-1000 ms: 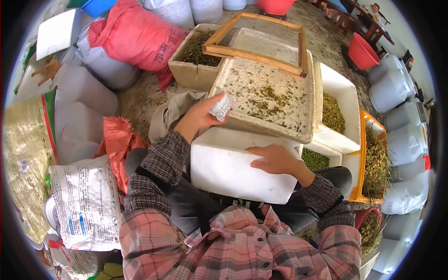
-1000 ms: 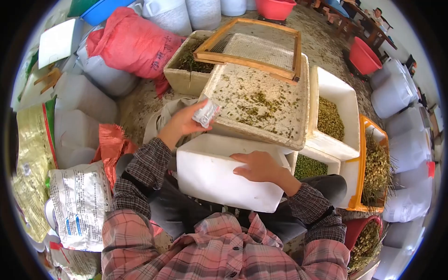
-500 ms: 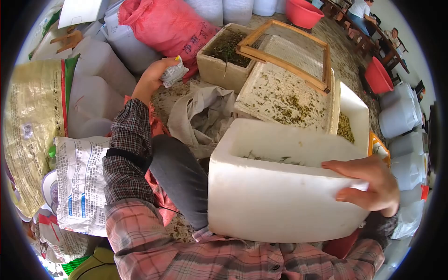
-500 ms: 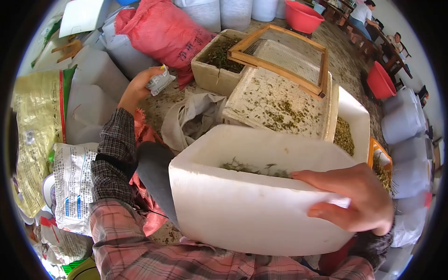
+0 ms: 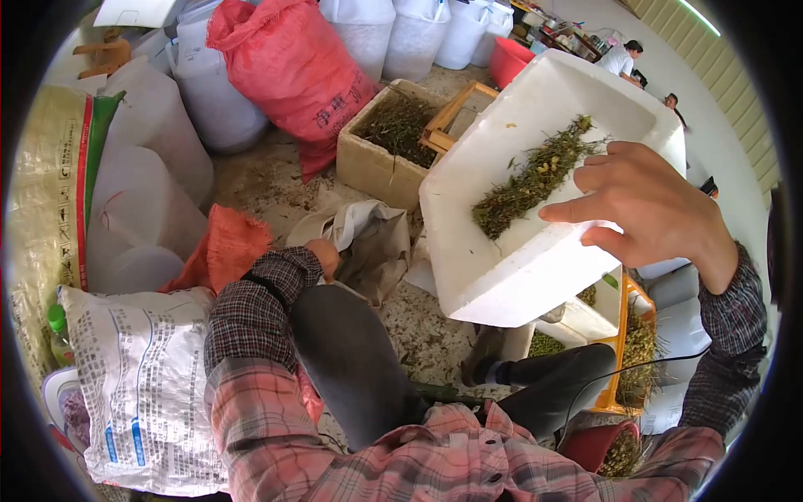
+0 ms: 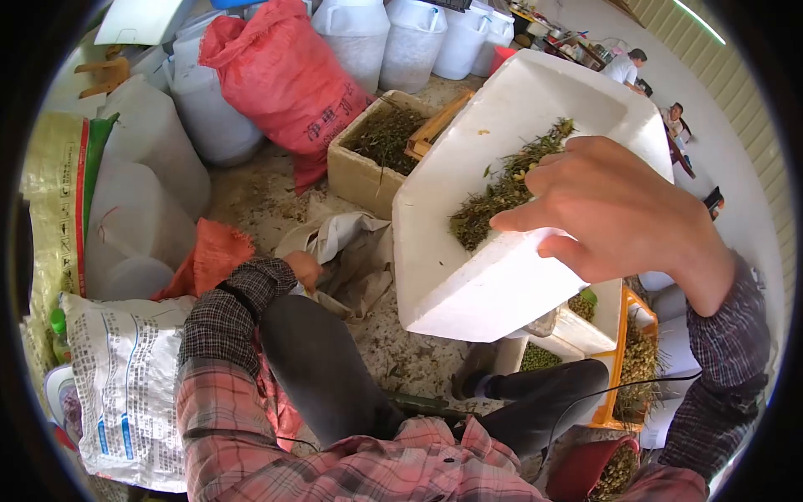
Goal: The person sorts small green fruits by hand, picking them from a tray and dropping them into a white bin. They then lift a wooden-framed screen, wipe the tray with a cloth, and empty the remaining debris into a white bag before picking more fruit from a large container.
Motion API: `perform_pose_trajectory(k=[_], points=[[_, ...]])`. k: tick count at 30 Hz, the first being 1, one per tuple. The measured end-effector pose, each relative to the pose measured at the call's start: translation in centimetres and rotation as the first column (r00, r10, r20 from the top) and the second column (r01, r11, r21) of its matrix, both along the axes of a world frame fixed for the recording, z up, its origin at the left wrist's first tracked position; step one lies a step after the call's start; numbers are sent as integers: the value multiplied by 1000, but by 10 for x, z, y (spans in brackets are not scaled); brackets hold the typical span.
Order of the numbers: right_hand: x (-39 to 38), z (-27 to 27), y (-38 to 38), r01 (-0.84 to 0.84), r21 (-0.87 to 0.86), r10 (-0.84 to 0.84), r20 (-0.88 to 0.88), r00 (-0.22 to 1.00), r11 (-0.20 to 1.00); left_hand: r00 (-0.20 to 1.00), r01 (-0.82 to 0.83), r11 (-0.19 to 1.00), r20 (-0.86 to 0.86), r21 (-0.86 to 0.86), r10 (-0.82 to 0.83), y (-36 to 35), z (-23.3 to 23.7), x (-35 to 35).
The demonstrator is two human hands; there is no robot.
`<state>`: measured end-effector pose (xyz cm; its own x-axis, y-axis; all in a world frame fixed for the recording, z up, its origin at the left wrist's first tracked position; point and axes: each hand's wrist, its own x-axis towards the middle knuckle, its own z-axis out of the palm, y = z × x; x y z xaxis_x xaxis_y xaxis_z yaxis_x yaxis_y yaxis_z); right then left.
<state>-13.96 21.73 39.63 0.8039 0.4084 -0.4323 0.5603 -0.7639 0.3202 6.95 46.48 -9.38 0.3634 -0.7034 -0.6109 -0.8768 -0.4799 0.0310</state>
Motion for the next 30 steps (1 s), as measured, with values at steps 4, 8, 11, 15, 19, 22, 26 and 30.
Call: perform_pose_trajectory(k=[4,8,11,15,19,22,26,30], points=[[41,-8,21,-68,-56,65,-65,996,996,818,-455,869,294,-194,494,-1,-47,11],[79,-26,40,-177,-18,175,-84,981,984,757,-384,689,218,-614,616,16,7,33],[106,-45,68,-306,18,306,-124,944,952,777,-380,648,152,-660,610,25,41,53],[138,-77,116,-389,-66,374,-172,911,919,834,-440,619,-41,-650,550,39,83,61],[167,-87,165,-412,-121,384,-202,901,903,872,-468,705,-150,-533,466,36,124,47],[180,-88,187,-429,-203,391,-202,898,880,867,-491,676,-236,-549,439,44,145,38],[198,-116,176,-458,-270,400,-244,883,847,884,-455,641,-227,-618,409,54,145,34],[190,-107,179,-497,-222,442,-256,860,839,872,-477,604,-254,-638,419,50,139,35]])
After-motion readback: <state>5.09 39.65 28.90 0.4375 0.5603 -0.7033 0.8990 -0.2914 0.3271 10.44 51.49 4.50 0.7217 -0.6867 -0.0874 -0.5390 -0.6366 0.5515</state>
